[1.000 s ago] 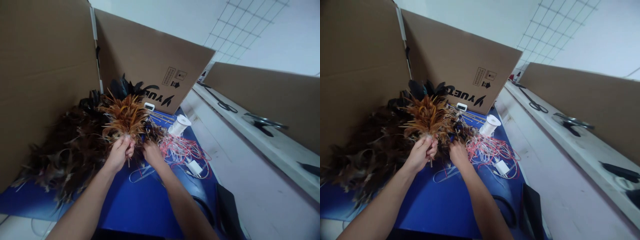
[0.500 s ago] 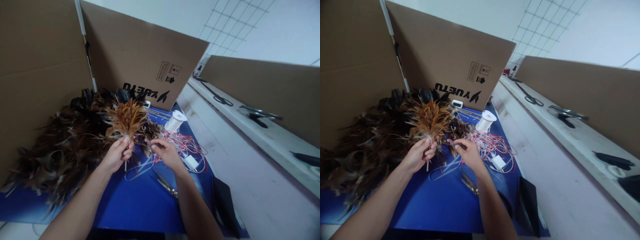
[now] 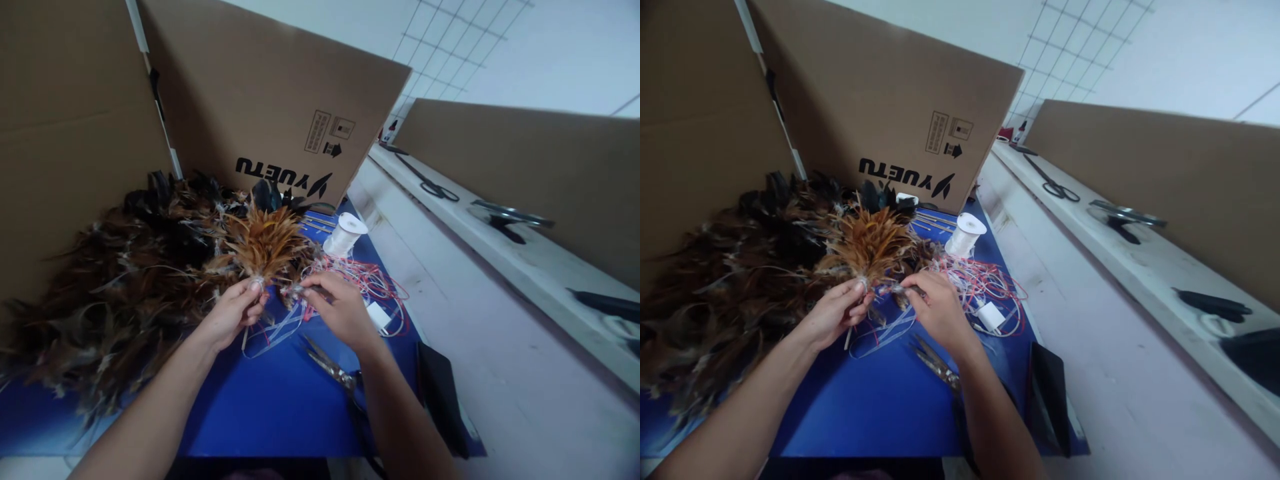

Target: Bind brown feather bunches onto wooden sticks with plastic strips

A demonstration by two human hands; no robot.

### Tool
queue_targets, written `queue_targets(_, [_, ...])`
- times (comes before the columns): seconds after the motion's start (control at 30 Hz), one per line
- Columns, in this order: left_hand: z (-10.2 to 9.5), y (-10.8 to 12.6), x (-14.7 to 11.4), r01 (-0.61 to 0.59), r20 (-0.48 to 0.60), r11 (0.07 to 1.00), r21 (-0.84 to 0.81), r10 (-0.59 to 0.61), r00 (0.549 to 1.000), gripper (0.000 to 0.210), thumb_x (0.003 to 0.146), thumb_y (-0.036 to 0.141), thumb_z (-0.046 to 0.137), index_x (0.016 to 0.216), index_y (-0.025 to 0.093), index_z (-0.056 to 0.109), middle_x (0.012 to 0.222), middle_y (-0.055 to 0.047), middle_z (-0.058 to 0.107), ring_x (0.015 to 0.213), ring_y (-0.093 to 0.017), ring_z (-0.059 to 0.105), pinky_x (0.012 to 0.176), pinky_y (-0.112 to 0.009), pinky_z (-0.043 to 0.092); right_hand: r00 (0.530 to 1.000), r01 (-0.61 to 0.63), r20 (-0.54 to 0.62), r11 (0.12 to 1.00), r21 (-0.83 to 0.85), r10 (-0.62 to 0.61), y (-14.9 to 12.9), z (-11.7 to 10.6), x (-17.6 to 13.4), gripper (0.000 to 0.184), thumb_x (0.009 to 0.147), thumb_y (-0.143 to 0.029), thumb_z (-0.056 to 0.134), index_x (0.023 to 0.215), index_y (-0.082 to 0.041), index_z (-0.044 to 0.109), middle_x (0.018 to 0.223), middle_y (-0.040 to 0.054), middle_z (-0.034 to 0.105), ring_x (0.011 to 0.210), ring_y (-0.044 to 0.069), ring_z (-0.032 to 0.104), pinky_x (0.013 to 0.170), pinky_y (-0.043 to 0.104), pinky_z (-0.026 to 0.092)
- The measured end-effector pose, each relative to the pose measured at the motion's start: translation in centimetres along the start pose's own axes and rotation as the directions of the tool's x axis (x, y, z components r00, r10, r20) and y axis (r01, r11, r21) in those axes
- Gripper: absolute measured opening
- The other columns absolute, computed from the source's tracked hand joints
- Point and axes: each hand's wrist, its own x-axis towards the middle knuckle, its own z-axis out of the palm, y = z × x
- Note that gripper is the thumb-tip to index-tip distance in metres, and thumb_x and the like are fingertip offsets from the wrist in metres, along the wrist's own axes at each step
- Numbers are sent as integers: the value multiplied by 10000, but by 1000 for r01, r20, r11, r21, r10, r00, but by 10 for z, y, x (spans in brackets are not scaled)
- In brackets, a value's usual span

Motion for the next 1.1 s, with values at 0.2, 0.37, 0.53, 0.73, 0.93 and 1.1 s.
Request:
queue_targets(0.2, [3, -3, -3, 42, 53, 999, 23, -43, 998, 261, 833, 380, 614, 785, 128, 569, 684, 13, 473, 458, -19, 283, 387, -153, 158, 933, 356, 18, 911, -208, -360, -14, -9, 8, 189, 879, -109, 505, 924, -207, 660, 937, 36, 700, 919, 174, 615, 885, 392, 431])
queue_targets(0.37, [5, -5, -3, 71, 87, 997, 43, -74, 993, 249, 850, 351, 586, 755, 122, 567, 640, 29, 421, 466, -26, 275, 397, -159, 141, 880, 473, 129, 825, -308, -457, -18, -8, 17, 181, 902, -119, 492, 921, -182, 660, 955, 41, 695, 959, 180, 578, 894, 386, 390])
queue_targets(0.53, [8, -5, -3, 111, 59, 994, 0, -111, 992, 176, 816, 298, 607, 802, 126, 572, 727, -7, 508, 466, -23, 309, 398, -158, 138, 854, 520, 232, 765, -379, -466, -17, 1, 22, 207, 939, -170, 456, 928, -192, 662, 957, 39, 690, 915, 177, 547, 834, 367, 361])
queue_targets(0.73, [9, -4, -4, 129, 32, 990, -52, -127, 991, 221, 831, 342, 549, 766, 130, 550, 690, -18, 521, 458, -39, 329, 397, -169, 137, 844, 536, 289, 736, -415, -452, -17, 4, 27, 218, 958, -215, 440, 949, -206, 658, 981, 39, 680, 936, 188, 537, 841, 383, 347])
queue_targets(0.93, [10, -3, -3, 137, 26, 989, -51, -135, 990, 226, 815, 347, 494, 757, 136, 555, 679, -22, 520, 461, -58, 338, 400, -178, 157, 811, 584, 325, 701, -410, -486, -22, 1, 34, 252, 963, -202, 422, 935, -225, 671, 970, 35, 689, 946, 199, 542, 845, 405, 359])
queue_targets(1.1, [9, -5, -4, 93, 56, 995, 20, -94, 994, 336, 832, 459, 535, 731, 139, 551, 667, 3, 474, 470, -53, 307, 410, -189, 152, 785, 618, 370, 669, -413, -498, -28, 2, 37, 254, 970, -206, 417, 933, -194, 668, 938, 43, 688, 941, 194, 540, 831, 391, 367])
